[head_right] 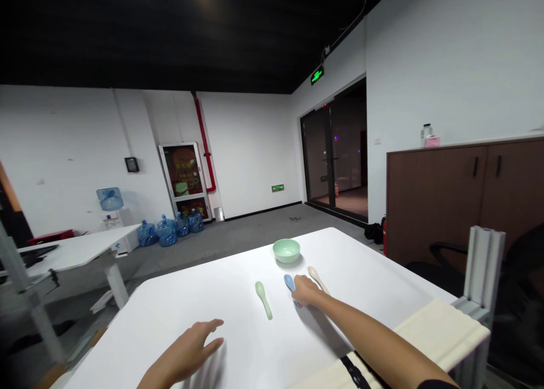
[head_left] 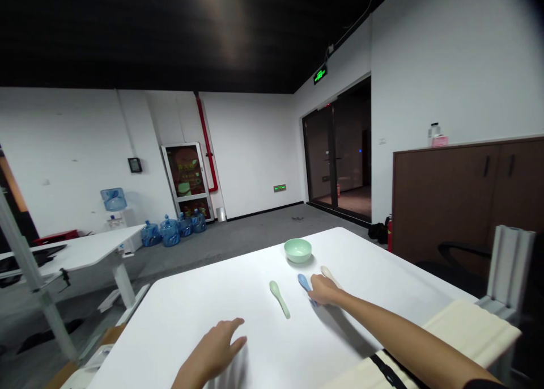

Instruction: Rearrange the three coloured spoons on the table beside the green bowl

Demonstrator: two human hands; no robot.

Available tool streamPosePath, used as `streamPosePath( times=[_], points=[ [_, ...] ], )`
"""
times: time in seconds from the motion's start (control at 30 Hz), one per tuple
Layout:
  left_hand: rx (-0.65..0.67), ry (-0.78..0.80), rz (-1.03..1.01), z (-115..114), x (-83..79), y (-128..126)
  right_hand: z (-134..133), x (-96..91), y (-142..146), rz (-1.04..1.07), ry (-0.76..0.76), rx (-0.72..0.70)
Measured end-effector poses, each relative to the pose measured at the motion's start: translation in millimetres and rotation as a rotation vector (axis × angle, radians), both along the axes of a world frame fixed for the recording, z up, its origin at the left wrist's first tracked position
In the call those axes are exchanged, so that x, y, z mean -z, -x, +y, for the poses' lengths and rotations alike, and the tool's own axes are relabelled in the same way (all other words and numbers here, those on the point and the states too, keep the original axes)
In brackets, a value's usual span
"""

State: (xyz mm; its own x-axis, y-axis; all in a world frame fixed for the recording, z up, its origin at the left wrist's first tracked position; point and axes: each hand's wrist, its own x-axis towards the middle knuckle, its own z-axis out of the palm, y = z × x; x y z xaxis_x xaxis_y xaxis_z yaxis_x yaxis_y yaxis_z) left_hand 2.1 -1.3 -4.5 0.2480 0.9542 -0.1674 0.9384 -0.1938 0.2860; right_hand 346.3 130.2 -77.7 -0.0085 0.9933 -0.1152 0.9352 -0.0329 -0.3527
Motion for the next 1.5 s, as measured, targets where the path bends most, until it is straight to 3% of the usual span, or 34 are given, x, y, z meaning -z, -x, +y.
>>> streamPosePath(
  times=[0.1, 0.53, 0.77, 1.0, 1.13, 1.33, 1.5],
  points=[
    [-0.001, 0.008, 0.006, 1, 0.7, -1, 0, 5.0, 0, -0.050, 0.043, -0.029],
    [-0.011, 0.015, -0.024, 5, 7.7, 4, -3, 5.0, 1, -0.118, -0.031, -0.026],
    [-0.006, 0.014, -0.008, 3, 5.1, 2, -10, -32.3, 2, -0.133, -0.169, -0.032],
    [-0.014, 0.018, -0.015, 3, 5.4, 1, -25, -68.4, -17, 0.123, -0.328, -0.078],
    [-0.014, 0.021, -0.013, 4, 6.8, 2, -32, -62.5, -32, 0.094, -0.387, -0.161],
    [-0.008, 0.009, -0.032, 7, 11.8, 6, -32, -33.6, -49, -0.026, -0.269, -0.140],
    [-0.013, 0.013, -0.023, 7, 11.4, 5, -34, -30.2, -51, 0.003, -0.260, -0.154]
  ],
)
